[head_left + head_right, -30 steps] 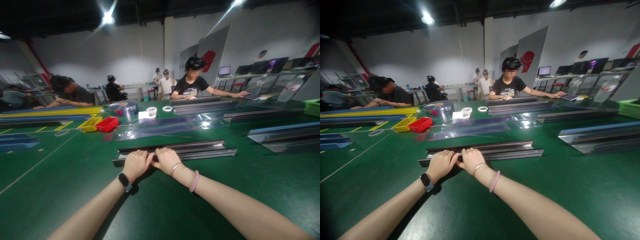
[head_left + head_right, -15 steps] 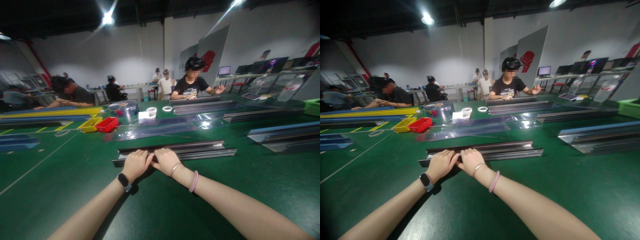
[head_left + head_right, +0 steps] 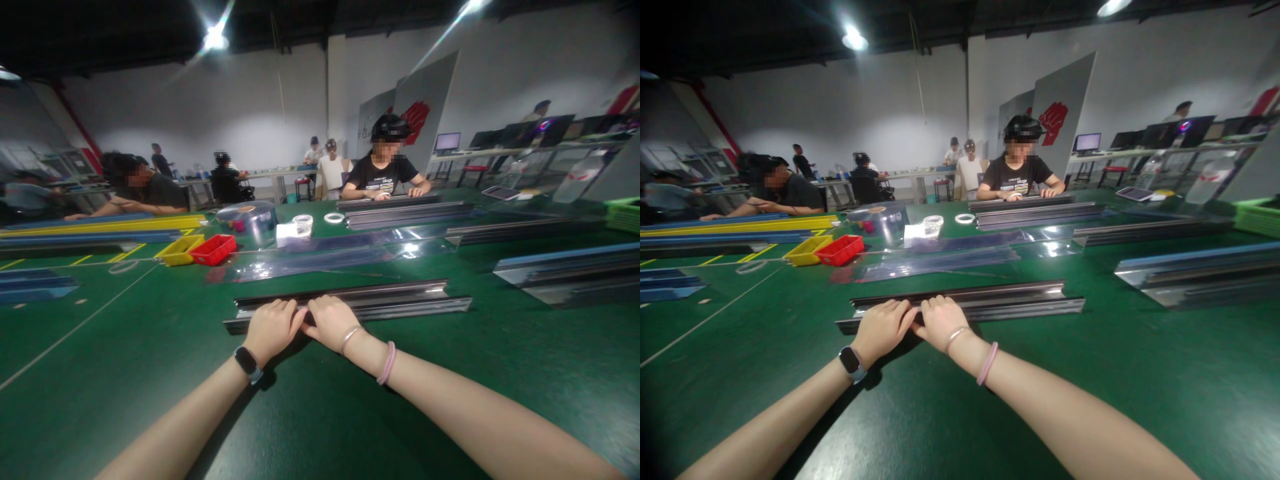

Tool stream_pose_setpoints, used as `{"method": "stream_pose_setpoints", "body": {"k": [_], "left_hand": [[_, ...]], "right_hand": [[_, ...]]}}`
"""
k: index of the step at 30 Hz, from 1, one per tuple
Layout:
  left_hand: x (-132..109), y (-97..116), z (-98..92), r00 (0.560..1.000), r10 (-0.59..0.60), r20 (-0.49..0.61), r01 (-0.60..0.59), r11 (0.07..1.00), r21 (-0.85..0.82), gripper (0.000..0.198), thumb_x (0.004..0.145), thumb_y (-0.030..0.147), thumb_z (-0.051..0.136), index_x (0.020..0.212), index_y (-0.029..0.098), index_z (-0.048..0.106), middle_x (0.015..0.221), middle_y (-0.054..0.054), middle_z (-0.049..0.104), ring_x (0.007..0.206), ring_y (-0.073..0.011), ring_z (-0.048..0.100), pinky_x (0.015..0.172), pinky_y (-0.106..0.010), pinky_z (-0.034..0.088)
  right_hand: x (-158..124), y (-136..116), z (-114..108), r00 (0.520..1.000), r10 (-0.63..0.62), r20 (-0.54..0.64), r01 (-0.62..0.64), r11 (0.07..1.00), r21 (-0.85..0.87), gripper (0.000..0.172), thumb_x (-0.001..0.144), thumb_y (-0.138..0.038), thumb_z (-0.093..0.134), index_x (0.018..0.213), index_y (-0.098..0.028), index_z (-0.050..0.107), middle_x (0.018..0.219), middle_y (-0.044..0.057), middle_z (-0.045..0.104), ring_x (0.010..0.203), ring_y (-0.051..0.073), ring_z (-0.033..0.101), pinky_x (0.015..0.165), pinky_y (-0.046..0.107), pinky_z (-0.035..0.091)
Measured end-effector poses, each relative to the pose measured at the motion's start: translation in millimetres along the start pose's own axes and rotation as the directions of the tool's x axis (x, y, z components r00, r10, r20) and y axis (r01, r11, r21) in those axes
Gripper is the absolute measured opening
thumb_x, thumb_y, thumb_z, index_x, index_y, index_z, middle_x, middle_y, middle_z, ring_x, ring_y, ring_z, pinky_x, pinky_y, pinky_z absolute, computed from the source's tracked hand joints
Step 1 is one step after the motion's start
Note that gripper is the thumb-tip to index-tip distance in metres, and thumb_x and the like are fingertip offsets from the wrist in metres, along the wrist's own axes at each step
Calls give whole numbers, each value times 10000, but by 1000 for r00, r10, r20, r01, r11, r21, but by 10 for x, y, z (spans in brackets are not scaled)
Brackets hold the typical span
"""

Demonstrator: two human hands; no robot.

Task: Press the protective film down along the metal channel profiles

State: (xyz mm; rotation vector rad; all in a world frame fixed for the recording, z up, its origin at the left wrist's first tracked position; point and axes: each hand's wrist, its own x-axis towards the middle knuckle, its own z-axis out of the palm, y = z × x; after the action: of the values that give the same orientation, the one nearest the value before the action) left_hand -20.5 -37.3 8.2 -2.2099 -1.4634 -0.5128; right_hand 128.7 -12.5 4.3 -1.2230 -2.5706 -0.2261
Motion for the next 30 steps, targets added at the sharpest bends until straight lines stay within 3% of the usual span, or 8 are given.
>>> {"method": "stream_pose_setpoints", "body": {"k": [17,30], "left_hand": [[-1,-4,1,1000,-12,11,12,1000,10,315,840,372,297,709,174,503,643,-43,553,639,-158,498,575,-260,331],[-18,-20,25,998,-2,57,1,1000,16,334,845,381,274,718,172,500,667,-47,555,672,-167,496,593,-272,333]], "right_hand": [[-9,0,-3,999,-20,-43,20,1000,0,320,779,-429,387,813,-136,511,776,81,557,786,202,489,716,324,326],[-13,2,-19,1000,-10,-13,10,999,34,310,792,-421,363,829,-147,503,796,81,554,793,192,490,707,309,334]]}}
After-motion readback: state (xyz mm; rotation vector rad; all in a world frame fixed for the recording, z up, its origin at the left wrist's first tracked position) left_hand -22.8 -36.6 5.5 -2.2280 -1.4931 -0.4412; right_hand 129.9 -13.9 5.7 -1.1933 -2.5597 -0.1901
